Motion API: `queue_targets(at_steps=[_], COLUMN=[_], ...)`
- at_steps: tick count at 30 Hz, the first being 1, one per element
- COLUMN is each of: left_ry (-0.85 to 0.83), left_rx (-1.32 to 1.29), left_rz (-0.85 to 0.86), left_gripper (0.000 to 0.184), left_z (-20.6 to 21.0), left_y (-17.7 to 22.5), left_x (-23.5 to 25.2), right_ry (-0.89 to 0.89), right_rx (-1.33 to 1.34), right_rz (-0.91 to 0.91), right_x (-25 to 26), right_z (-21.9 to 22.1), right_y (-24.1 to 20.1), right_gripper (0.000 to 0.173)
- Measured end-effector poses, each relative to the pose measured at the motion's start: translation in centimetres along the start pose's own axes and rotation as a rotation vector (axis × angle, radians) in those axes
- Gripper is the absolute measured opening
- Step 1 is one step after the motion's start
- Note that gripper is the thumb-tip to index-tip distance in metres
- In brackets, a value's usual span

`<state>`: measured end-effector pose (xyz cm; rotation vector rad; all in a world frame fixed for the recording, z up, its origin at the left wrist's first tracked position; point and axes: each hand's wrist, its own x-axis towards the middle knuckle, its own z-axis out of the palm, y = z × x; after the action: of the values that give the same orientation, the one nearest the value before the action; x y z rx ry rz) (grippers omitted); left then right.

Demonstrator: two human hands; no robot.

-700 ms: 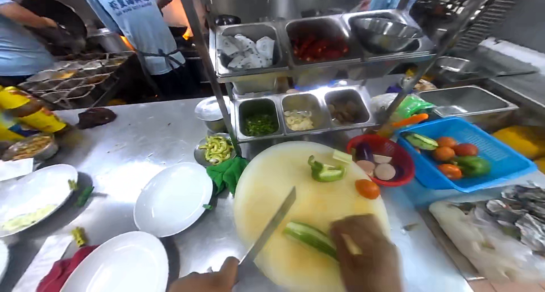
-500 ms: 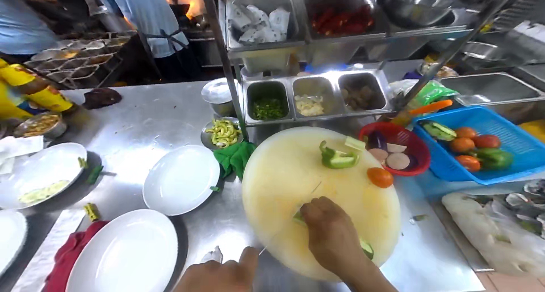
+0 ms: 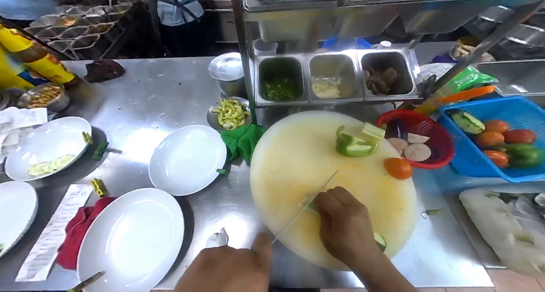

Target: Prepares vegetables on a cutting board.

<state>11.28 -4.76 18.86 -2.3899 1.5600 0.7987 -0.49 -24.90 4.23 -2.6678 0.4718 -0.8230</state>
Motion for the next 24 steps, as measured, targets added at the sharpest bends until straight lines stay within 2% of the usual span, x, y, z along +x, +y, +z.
queue_targets(at_steps=[2,6,7,10,14,17,21,24], left_ry=[-0.114,0.024,0.015,-0.138,0.007,-0.137,-0.040,-0.161], left_rx=[-0.004,-0.009,-0.025,-0.029,-0.025,-0.036,-0.026,-0.025], left_rz=[-0.067,0.023,0.028,-0.052,0.039,-0.032,0.045,-0.020], left_gripper=[0.030,0.026,0.026,0.032,0.026,0.033,0.029,0.032], left_z=[0.6,-0.2,-0.1,0.4,-0.3,0.4,-0.7,0.1], left_y=[0.0,-0.9,-0.7,-0.6,-1.0,-0.8,-1.0,-0.7], left_x=[1.4,0.3,0.2,1.6,0.3,1.7,0.5,1.6], right_ry=[0.014,0.040,0.041,0.053,0.066,0.066,0.085,0.086], right_rx=[-0.005,-0.015,-0.014,-0.010,-0.034,-0.027,-0.055,-0.044], right_rz=[-0.012,-0.011,-0.009,-0.010,-0.014,-0.029,-0.021,-0.029], right_x=[0.0,-0.1,-0.2,-0.3,-0.4,-0.5,-0.6,-0.8], right_z=[0.1,-0.1,-0.1,0.1,-0.1,0.0,0.0,0.1], right_y=[-0.1,0.1,0.1,0.0,0.2,0.0,0.1,0.0], right_gripper=[0.022,0.021,0.020,0.021,0.020,0.020,0.020,0.020])
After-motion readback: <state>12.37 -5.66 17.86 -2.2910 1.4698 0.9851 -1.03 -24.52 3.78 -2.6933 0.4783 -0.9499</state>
